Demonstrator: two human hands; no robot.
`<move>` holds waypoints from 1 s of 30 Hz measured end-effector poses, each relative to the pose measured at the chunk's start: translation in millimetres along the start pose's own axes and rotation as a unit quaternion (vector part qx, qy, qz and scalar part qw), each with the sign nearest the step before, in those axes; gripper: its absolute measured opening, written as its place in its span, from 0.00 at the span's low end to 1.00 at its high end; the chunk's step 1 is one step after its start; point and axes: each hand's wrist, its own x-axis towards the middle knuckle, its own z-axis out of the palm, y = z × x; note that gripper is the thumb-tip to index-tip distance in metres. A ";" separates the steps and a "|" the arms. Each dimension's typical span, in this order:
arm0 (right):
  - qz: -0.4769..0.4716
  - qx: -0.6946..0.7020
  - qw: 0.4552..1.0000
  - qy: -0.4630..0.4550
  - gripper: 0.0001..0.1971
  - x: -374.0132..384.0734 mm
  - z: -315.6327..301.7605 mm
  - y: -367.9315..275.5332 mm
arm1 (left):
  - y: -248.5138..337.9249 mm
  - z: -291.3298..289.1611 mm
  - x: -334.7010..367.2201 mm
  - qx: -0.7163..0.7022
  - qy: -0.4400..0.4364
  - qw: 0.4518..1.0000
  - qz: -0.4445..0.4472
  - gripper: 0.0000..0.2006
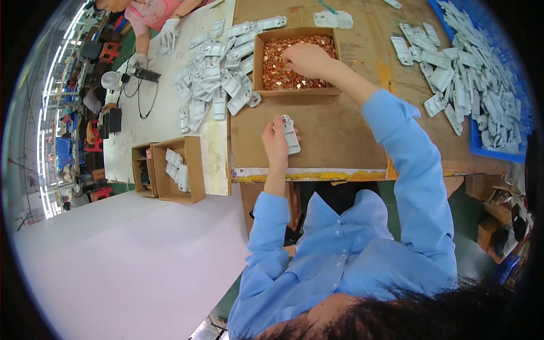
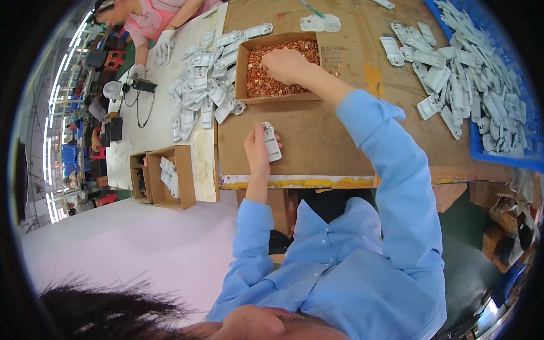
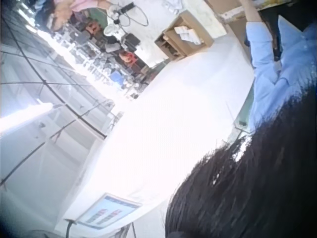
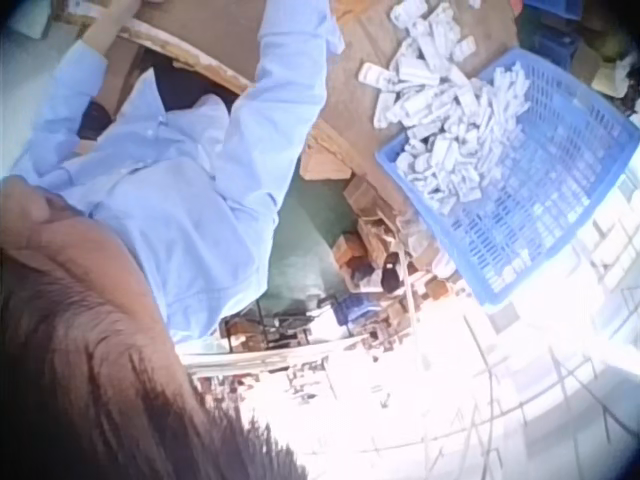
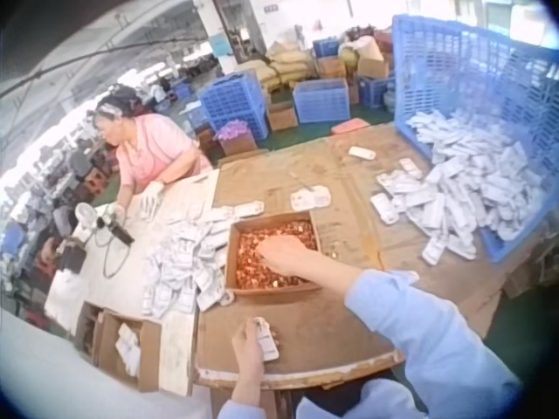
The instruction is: Assembling small metal components into white plastic electrical switch or socket housings.
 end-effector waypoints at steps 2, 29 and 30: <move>-0.010 -0.038 0.998 -0.044 0.06 12.3 9.5 6.7 | -1.3 3.1 1.0 0.001 0.013 1.000 0.006 0.17; 0.003 -0.074 0.997 0.021 0.07 -29.0 -33.5 1.4 | -0.6 -12.0 -3.0 -0.053 -0.087 0.995 0.017 0.18; 0.005 -0.027 0.999 0.021 0.07 -47.3 -50.5 -10.6 | 0.2 -11.6 -6.6 -0.056 -0.093 0.994 0.020 0.18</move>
